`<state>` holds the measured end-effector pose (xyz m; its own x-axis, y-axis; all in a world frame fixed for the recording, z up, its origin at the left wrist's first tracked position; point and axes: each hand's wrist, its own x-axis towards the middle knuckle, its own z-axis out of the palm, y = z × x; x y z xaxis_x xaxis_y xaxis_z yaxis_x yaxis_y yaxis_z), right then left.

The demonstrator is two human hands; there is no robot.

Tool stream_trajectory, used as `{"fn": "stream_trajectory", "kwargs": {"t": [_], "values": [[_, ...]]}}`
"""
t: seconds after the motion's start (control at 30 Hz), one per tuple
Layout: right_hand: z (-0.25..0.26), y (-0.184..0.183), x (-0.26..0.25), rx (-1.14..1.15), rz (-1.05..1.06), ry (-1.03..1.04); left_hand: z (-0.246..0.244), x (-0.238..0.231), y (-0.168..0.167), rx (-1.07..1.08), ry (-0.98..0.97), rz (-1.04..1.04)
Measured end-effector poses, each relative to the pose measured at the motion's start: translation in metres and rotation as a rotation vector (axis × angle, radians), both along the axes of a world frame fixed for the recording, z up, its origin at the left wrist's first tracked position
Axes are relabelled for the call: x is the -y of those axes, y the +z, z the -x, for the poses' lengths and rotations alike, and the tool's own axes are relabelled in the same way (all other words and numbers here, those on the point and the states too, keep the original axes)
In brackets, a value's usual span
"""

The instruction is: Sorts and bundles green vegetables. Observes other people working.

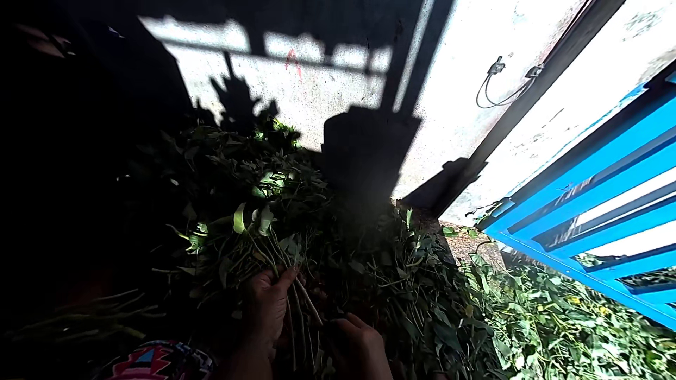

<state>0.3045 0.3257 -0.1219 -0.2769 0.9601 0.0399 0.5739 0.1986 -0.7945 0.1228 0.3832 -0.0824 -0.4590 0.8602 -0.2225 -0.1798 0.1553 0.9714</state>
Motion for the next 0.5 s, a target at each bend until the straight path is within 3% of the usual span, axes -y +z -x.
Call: {"fn": "stream_trajectory", "kwargs": {"t": [0.33,0.4,0.5], "values": [[0.017,-0.004,0.008,0.550,-0.447,-0.042,-0.001,-0.002,0.002,0.016,0.066,0.006],[0.018,0.003,0.009,0.579,-0.407,-0.003,-0.002,-0.002,0.000,0.015,0.070,0.002],[0.013,0.015,0.010,0.476,-0.159,0.117,-0.007,0.001,-0.004,0.037,0.081,0.008]]}}
